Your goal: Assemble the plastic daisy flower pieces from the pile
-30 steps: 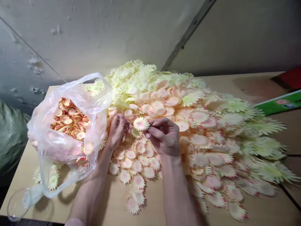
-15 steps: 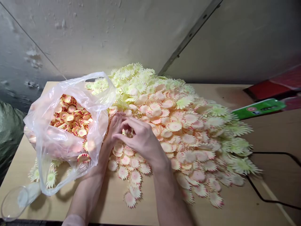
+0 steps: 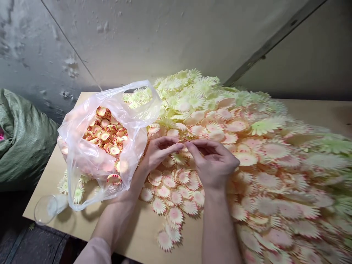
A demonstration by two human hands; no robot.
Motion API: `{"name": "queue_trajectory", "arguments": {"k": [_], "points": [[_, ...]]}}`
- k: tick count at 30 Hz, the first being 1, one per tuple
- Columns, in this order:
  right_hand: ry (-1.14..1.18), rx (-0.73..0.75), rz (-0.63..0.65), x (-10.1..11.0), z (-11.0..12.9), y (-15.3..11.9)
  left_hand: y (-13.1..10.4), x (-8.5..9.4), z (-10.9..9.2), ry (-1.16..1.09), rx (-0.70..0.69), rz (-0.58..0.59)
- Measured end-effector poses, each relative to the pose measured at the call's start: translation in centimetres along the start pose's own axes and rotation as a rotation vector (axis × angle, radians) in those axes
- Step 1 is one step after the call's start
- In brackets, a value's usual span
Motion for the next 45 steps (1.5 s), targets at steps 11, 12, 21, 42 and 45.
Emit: {"name": "queue_trajectory", "arguments": {"k": [11, 12, 21, 42, 45], "points": [[0.496, -0.526, 0.363, -1.2, -5.1, -0.3, -0.6, -0.4, -0.4, -0.074, 0.243, 0.095], [0.515, -0.544, 0.358, -1.3, -4.9, -0.3, -0.6, -0.5, -0.4, -0.082, 0.249, 0.098], [0.426, -0.331, 0.165, -1.5, -3.4, -0.2, 0.4, 0.1, -1.1, -0.03, 0.077, 0.031], [0.47, -0.346, 0.318, -1.3, -3.4, 0.0, 0.6, 0.6, -1.0, 0.167, -0.041, -0.062], [0.497, -0.391, 0.353, -1.5, -3.5, 0.0, 0.5, 0.7, -1.2, 0.193, -0.039, -0.1]]}}
Point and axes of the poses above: each hand's wrist, its own y-axis towards the middle knuckle, its own x-axis out of the back of the hand, z = x × y, the point moved 5 cm from there along y, towards the middle knuckle, and after that the axes turned 10 degrees about -x, right-handed, at the moved point
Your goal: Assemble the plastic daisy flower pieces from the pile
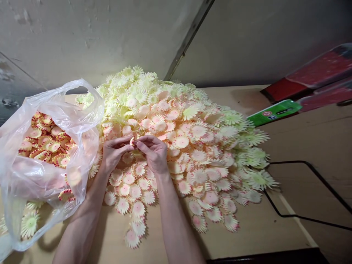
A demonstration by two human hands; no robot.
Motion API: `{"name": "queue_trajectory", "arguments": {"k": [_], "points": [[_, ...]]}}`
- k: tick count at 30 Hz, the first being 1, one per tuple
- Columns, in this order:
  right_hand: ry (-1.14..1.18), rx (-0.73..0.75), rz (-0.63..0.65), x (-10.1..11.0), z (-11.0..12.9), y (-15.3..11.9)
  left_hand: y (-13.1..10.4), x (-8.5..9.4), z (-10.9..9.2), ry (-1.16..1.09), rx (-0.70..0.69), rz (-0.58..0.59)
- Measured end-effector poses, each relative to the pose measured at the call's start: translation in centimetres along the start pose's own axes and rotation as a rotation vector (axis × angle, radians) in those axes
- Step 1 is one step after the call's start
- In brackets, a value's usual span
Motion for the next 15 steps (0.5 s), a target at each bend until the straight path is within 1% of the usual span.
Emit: {"name": "queue_trajectory", "arguments": {"k": [3, 9, 12, 15], "points": [[0.005, -0.033, -0.001, -0.08, 0.0, -0.06, -0.02, 0.0, -0.27, 0.009, -0.008, -0.01], [0.038, -0.07, -0.003, 0.03, -0.19, 0.02, 0.08, -0.43, -0.78, -0.007, -0.095, 0.056], [0.04, -0.084, 0.003, 0.06, -0.17, 0.03, 0.22, -0.32, -0.53, -0.011, -0.122, 0.082], [0.043, -0.064, -0.001, 0.14, 0.0, -0.05, 0.41, -0.11, -0.15, -0.001, -0.139, 0.118]]}}
Point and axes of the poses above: each hand's wrist, its own y-axis towards the middle knuckle, its own x-axis out of the back of the hand, z = x × y, the point moved 5 cm from there along y, towards the middle knuckle, and after that the axes turned 10 degrees about -x, right-handed, at the moved point
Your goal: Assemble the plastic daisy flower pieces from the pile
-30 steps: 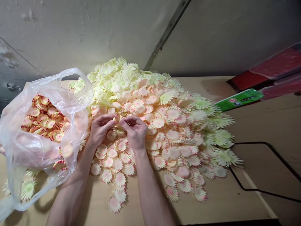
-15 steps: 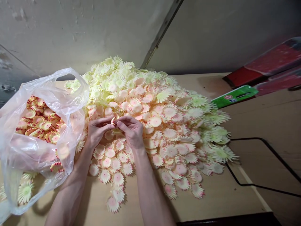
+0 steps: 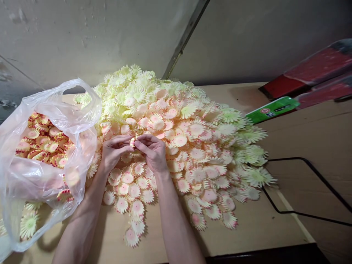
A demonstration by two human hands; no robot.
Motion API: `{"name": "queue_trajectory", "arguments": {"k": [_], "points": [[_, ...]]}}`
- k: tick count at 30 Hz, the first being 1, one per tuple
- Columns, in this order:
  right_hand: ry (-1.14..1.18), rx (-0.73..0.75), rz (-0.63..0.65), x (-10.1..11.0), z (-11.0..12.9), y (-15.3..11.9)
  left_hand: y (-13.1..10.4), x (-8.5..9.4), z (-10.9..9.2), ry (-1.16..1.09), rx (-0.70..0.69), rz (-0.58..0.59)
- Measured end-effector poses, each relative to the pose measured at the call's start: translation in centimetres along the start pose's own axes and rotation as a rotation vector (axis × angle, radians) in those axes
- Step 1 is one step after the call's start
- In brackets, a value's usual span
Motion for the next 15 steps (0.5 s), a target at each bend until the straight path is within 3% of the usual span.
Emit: {"name": "queue_trajectory", "arguments": {"k": [6, 15], "points": [[-0.04, 0.056, -0.053, 0.68, -0.3, 0.21, -0.07, -0.02, -0.03, 0.009, 0.016, 0.017], [-0.087, 0.067, -0.109, 0.46, -0.51, 0.29, -0.77, -0.47, -0.77, 0.049, 0.074, -0.077]]}}
Point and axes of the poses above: each hand's wrist, its own y-axis towards the middle knuckle, its own x-axis out of the back of the hand, z = x × y, the point moved 5 cm from there along y, towards the middle knuckle, and after that the axes turned 10 degrees about -x, right-handed, at the moved point
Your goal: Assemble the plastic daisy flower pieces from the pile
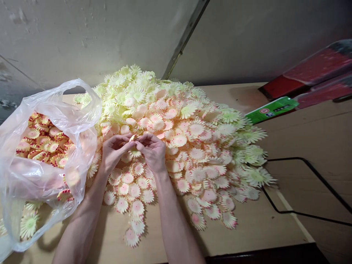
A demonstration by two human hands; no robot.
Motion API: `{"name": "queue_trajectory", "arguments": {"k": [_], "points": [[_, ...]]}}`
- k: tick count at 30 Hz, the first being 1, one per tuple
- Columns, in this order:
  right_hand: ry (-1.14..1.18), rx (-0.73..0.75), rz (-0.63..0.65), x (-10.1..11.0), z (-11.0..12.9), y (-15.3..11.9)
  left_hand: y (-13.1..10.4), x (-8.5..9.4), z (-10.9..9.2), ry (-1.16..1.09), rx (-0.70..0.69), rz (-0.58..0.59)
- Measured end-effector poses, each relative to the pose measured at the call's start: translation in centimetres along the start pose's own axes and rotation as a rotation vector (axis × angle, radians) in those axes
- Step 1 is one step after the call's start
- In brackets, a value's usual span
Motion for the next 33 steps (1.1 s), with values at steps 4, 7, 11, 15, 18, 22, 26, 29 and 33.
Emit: {"name": "queue_trajectory", "arguments": {"k": [4, 7, 11, 15, 18, 22, 26, 29, 33], "points": [[0.024, -0.02, -0.003, -0.1, 0.1, 0.0, -0.2, 0.3, 0.7, -0.002, 0.051, -0.023], [0.085, -0.07, -0.003, -0.2, 0.2, 0.0, -0.1, 0.4, 1.2, -0.061, 0.083, -0.038], [0.192, -0.116, 0.033, -0.4, 0.8, 0.0, 0.2, 0.3, 1.7, -0.179, 0.134, -0.035], [0.19, -0.104, 0.094, -0.6, 1.0, -0.2, 0.3, 0.5, 1.7, -0.174, 0.136, -0.053], [0.098, -0.034, 0.12, -0.8, 0.9, -0.4, 0.3, 0.5, 1.2, -0.091, 0.059, -0.03], [-0.016, 0.023, 0.09, -1.2, 0.8, -0.5, 0.1, 0.3, 0.5, 0.015, -0.044, 0.015], [-0.044, 0.014, 0.053, -1.2, 0.8, -0.4, 0.0, 0.4, 0.5, 0.001, -0.027, 0.001], [-0.053, 0.029, 0.071, -1.1, 0.8, -0.3, 0.1, 0.5, 0.6, -0.029, -0.016, -0.017], [-0.06, 0.021, 0.068, -0.8, 0.6, -0.2, 0.1, 0.5, 0.5, -0.022, -0.019, -0.029]]}}
Point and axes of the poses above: each hand's wrist, its own y-axis towards the middle knuckle, its own x-axis out of the back of the hand, z = x × y, the point moved 5 cm from there along y, towards the middle knuckle, and after that the axes turned 10 degrees about -x, right-handed, at the moved point
